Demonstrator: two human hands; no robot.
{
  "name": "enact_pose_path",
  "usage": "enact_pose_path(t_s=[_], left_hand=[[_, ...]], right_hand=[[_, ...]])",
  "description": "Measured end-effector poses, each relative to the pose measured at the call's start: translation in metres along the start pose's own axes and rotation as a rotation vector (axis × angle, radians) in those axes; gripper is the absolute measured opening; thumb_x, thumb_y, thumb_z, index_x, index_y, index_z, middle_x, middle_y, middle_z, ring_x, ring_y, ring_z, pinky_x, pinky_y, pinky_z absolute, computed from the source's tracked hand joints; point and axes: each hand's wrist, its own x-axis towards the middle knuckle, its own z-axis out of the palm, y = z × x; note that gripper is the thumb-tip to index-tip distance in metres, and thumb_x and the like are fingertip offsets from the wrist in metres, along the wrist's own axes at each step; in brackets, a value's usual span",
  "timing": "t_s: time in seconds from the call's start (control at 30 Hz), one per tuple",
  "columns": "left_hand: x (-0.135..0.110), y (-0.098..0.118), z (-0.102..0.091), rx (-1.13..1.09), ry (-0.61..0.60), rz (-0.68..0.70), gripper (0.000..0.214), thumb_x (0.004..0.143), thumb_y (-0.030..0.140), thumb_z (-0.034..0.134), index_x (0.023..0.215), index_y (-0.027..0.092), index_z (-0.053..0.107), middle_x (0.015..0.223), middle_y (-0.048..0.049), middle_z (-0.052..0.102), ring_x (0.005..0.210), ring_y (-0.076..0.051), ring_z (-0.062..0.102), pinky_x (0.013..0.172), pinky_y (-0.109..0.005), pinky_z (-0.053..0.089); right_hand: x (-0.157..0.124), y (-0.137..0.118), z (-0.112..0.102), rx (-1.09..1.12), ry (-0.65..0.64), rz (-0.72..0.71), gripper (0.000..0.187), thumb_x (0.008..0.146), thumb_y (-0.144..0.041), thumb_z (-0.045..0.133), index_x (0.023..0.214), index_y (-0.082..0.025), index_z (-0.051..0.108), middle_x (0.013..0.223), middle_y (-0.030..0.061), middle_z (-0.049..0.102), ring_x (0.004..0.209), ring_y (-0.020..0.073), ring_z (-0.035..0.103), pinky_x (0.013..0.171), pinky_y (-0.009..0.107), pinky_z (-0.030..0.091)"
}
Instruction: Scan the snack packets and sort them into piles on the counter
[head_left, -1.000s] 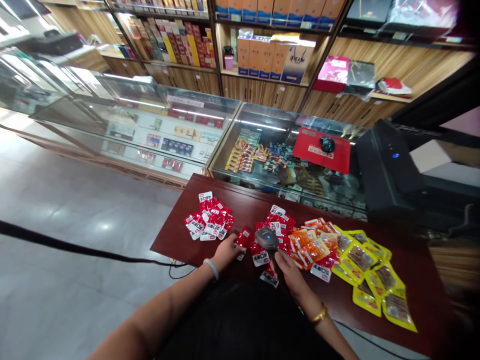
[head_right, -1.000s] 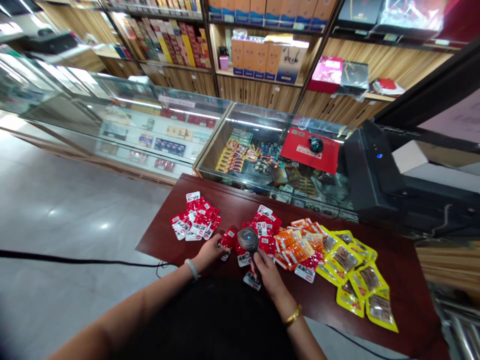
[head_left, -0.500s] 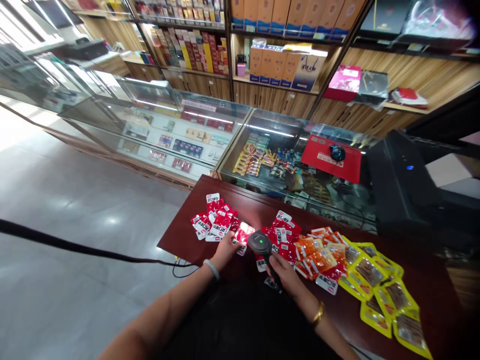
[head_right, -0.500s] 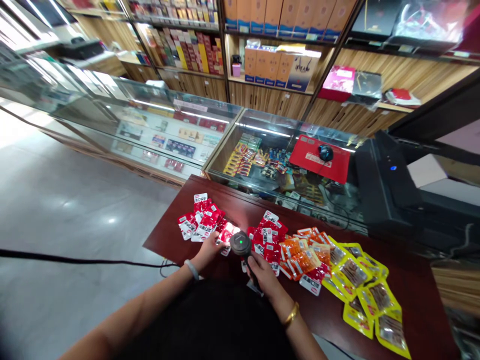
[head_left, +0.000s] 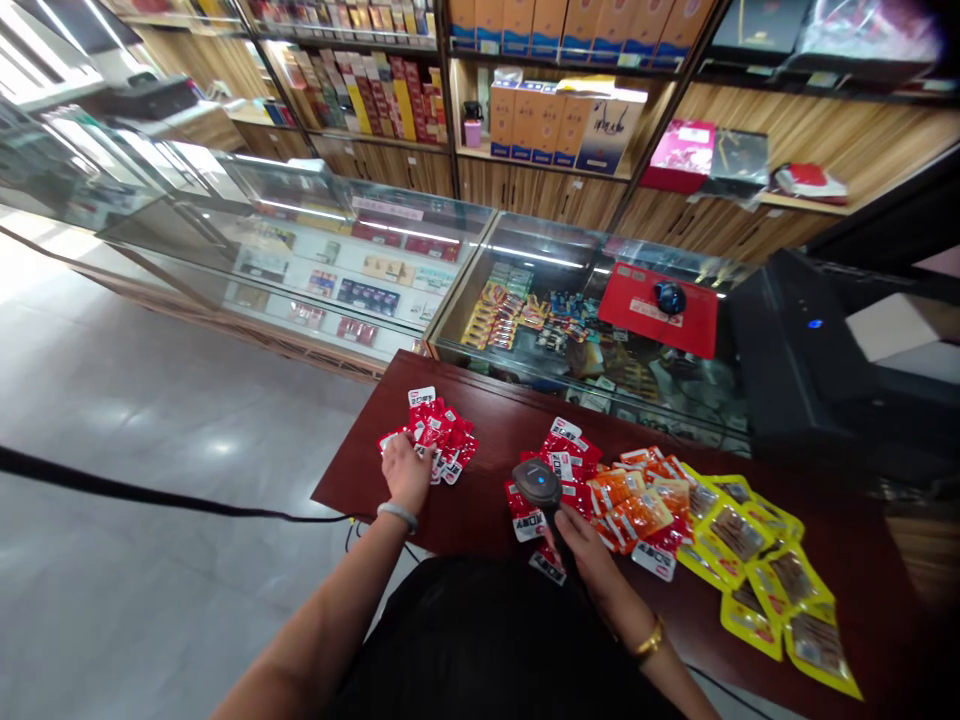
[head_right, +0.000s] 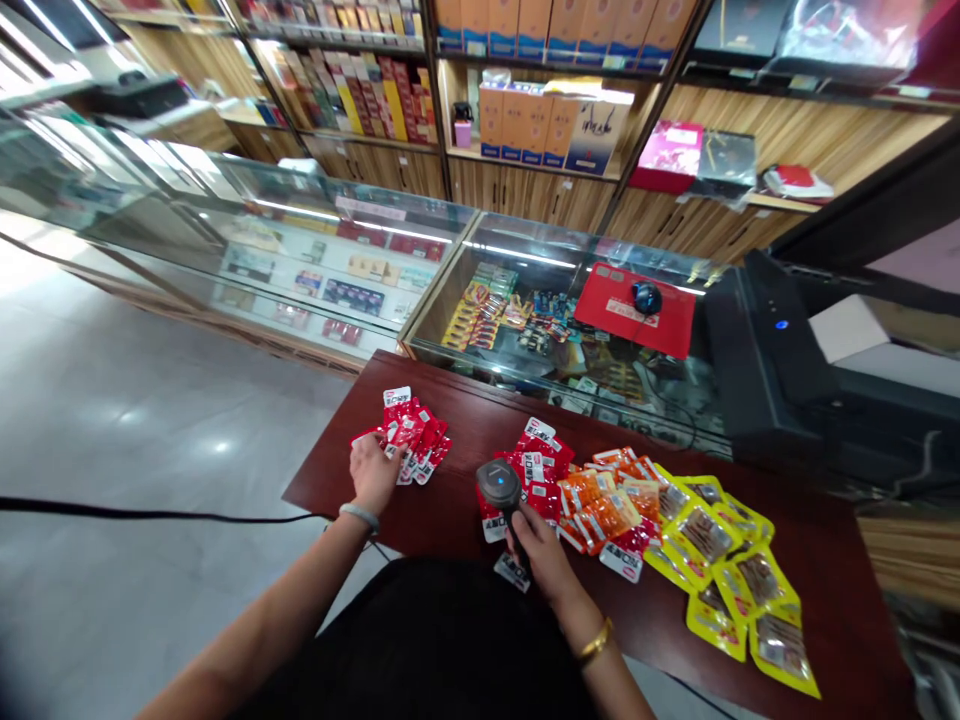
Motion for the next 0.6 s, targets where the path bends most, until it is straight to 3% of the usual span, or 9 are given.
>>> enact_pose_path(t_s=[0.07,0.17,0.23,0.33,0.47,0.6], left_hand=[[-0.012,0.017,0.005,-0.003,-0.072,0.179,0.037,0.080,0.045,0.060,0.106,0.020,0.052,0.108,-0.0117,0.057,0.109,-0.029,0.051,0.097,-0.041,0.037],[-0.041,0.048,0.023,-0.043,-0.402,0.488,0.040,0.075,0.047,0.067,0.105,0.022,0.056,0.108,-0.0092,0.057,0.107,-0.027,0.050,0.097,-0.038,0.036],[-0.062,0.065,0.038,0.006,-0.540,0.614,0.058,0.066,0.053,0.073,0.112,0.022,0.056,0.116,-0.0104,0.055,0.111,-0.029,0.047,0.098,-0.040,0.035],[-0.084,0.078,0.056,0.121,-0.636,0.718,0.073,0.059,0.055,0.077,0.119,0.019,0.054,0.127,-0.0152,0.050,0.117,-0.033,0.043,0.098,-0.044,0.032],[-0.088,0.077,0.065,0.170,-0.694,0.713,0.045,0.071,0.041,0.071,0.107,0.018,0.057,0.119,-0.0158,0.056,0.114,-0.031,0.048,0.096,-0.043,0.034],[-0.074,0.066,0.067,-0.026,-0.771,0.444,0.028,0.078,0.025,0.062,0.105,0.021,0.054,0.090,-0.0063,0.065,0.087,-0.021,0.062,0.080,-0.031,0.041]], right_hand=[[-0.001,0.001,-0.008,0.013,0.032,-0.016,0.047,0.071,-0.064,0.068,0.088,-0.021,0.062,0.054,-0.0043,0.052,0.043,0.0110,0.042,0.043,0.024,0.030],[-0.005,0.004,-0.020,0.029,0.109,-0.035,0.043,0.073,-0.064,0.067,0.081,-0.022,0.060,0.057,-0.0034,0.054,0.045,0.0120,0.046,0.044,0.025,0.034],[-0.008,0.005,-0.026,0.034,0.161,-0.035,0.042,0.074,-0.063,0.067,0.078,-0.022,0.059,0.058,-0.0030,0.056,0.048,0.0130,0.049,0.047,0.025,0.037],[-0.011,0.008,-0.031,0.047,0.179,-0.035,0.039,0.075,-0.061,0.066,0.078,-0.022,0.059,0.060,-0.0028,0.056,0.050,0.0131,0.049,0.049,0.025,0.038],[-0.012,0.013,-0.030,0.050,0.156,-0.056,0.037,0.078,-0.059,0.065,0.078,-0.022,0.058,0.059,-0.0029,0.053,0.048,0.0125,0.046,0.048,0.025,0.037],[-0.013,0.016,-0.023,0.053,0.108,-0.043,0.039,0.077,-0.060,0.065,0.078,-0.022,0.059,0.057,-0.0036,0.052,0.047,0.0112,0.044,0.045,0.024,0.035]])
